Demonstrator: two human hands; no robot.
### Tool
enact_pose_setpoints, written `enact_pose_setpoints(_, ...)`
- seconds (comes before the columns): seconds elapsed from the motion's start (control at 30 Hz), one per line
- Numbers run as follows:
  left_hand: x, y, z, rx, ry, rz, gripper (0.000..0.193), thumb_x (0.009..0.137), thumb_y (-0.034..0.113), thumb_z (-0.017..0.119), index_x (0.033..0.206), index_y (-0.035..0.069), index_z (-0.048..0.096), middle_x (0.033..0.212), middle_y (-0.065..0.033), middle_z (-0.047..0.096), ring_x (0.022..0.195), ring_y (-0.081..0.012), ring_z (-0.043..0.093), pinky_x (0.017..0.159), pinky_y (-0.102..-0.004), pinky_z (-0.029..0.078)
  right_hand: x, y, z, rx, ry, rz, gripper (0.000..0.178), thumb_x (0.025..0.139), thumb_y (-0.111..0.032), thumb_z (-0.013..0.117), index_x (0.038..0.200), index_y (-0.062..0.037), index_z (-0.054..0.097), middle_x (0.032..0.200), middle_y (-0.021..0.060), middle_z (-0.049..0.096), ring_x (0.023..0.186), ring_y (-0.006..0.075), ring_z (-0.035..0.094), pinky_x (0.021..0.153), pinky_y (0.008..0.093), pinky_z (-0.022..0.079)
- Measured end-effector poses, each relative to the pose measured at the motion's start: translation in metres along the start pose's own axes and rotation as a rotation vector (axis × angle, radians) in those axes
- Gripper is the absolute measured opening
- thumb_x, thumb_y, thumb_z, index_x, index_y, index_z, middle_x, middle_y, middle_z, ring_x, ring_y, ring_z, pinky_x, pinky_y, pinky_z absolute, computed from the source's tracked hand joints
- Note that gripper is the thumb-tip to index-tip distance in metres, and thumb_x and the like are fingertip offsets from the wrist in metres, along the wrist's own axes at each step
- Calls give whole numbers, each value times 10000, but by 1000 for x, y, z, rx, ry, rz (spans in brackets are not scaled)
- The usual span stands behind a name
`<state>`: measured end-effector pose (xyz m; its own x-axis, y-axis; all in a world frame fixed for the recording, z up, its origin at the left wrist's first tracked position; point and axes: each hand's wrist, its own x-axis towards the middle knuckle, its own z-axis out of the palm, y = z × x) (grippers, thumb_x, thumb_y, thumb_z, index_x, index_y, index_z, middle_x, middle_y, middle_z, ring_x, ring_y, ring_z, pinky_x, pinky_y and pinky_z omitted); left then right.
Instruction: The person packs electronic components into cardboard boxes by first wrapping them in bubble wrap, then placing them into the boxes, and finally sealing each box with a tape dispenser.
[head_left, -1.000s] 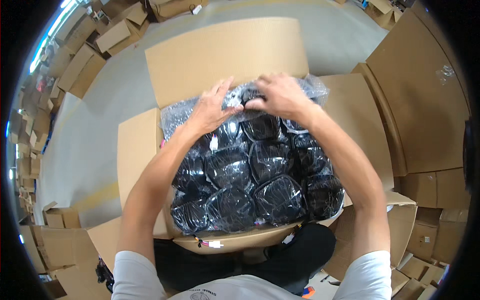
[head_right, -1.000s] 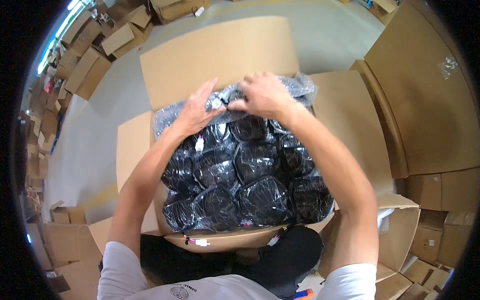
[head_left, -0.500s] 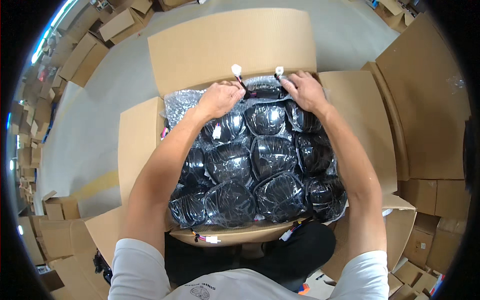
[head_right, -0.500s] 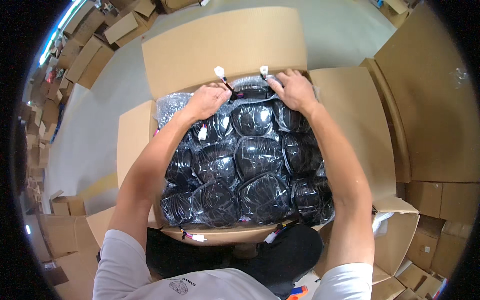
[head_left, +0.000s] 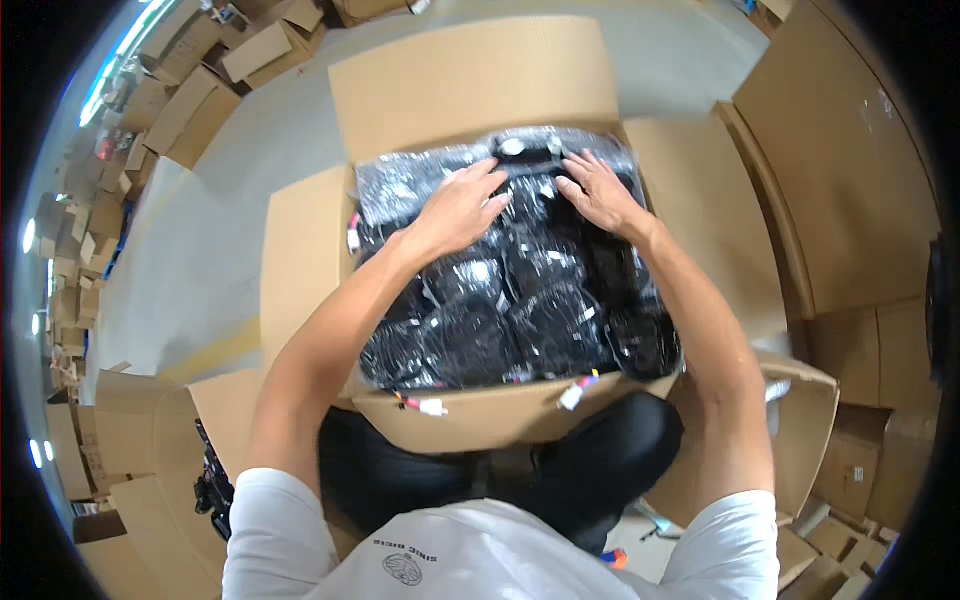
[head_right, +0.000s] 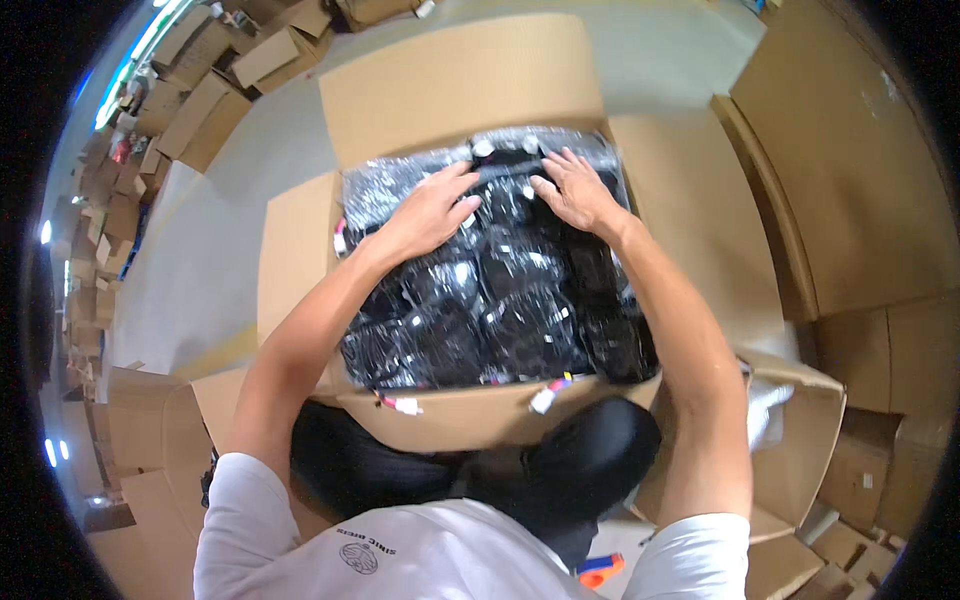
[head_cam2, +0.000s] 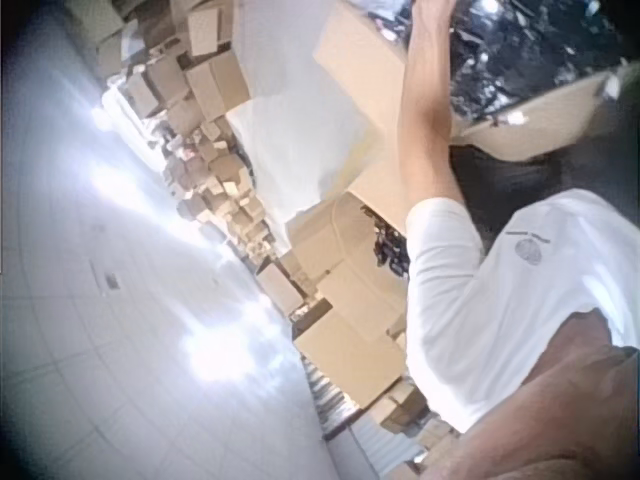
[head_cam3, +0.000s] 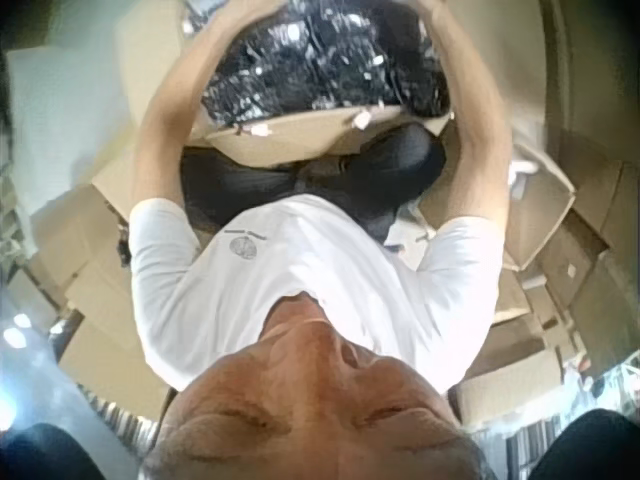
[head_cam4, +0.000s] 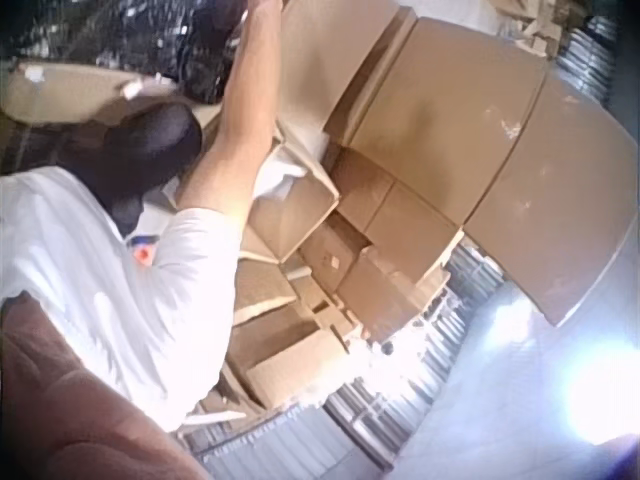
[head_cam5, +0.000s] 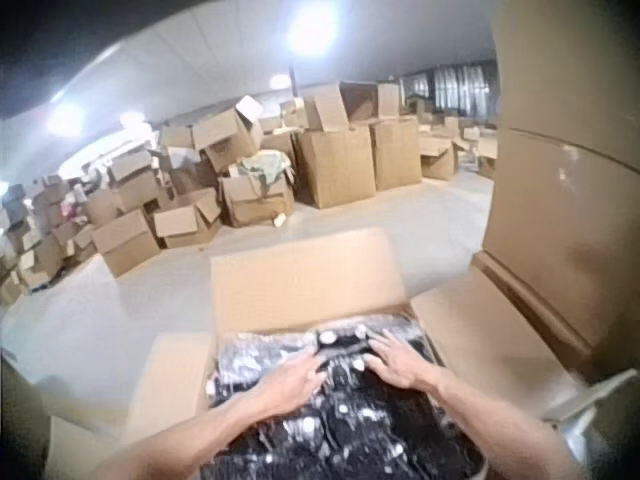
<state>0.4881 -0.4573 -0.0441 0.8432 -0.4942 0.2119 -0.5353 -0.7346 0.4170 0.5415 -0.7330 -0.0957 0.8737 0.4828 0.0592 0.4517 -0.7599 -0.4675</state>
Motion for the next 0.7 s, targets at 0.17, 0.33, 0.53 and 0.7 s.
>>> enact_pose_setpoints(0.17, -92, 115, -4, -110, -140, 363, 504, 817, 187, 749, 1272, 34, 595, 1392, -215, 523, 1305, -384, 509, 1092, -480, 412, -112, -27, -47, 229, -123, -48, 440, 970, -284, 651, 1290, 16, 622, 1453, 215, 516, 1355, 346, 487, 1124, 416, 393)
enact_pose_setpoints(0.33, -115, 140, 29, 452, -248, 572, 476, 909, 215, 533, 1373, 111, 540, 1533, -168, 424, 1425, -326, 408, 1149, -545, 340, -205, -96, -96, 395, -33, 69, 275, 856, -163, 758, 1082, -10, 726, 941, 148, 705, 894, 300, 692, 807, 393, 554)
enact_pose_setpoints(0.53, -101, 130, 51, 438, -175, 656, 498, 909, 180, 546, 1403, 120, 519, 1555, -168, 394, 1427, -384, 389, 1129, -552, 364, -249, -125, -64, -29, -200, -176, 402, 792, -172, 784, 1164, -55, 686, 901, 128, 651, 868, 329, 668, 748, 439, 537)
enact_pose_setpoints(0.7, -106, 110, 21, 393, -248, 518, 646, 917, 87, 541, 1535, 127, 355, 1581, -232, 330, 1436, -398, 389, 1122, -422, 424, -244, -122, -32, -167, -119, -356, 186, 820, -207, 745, 900, -65, 656, 801, 81, 597, 791, 276, 649, 694, 410, 539)
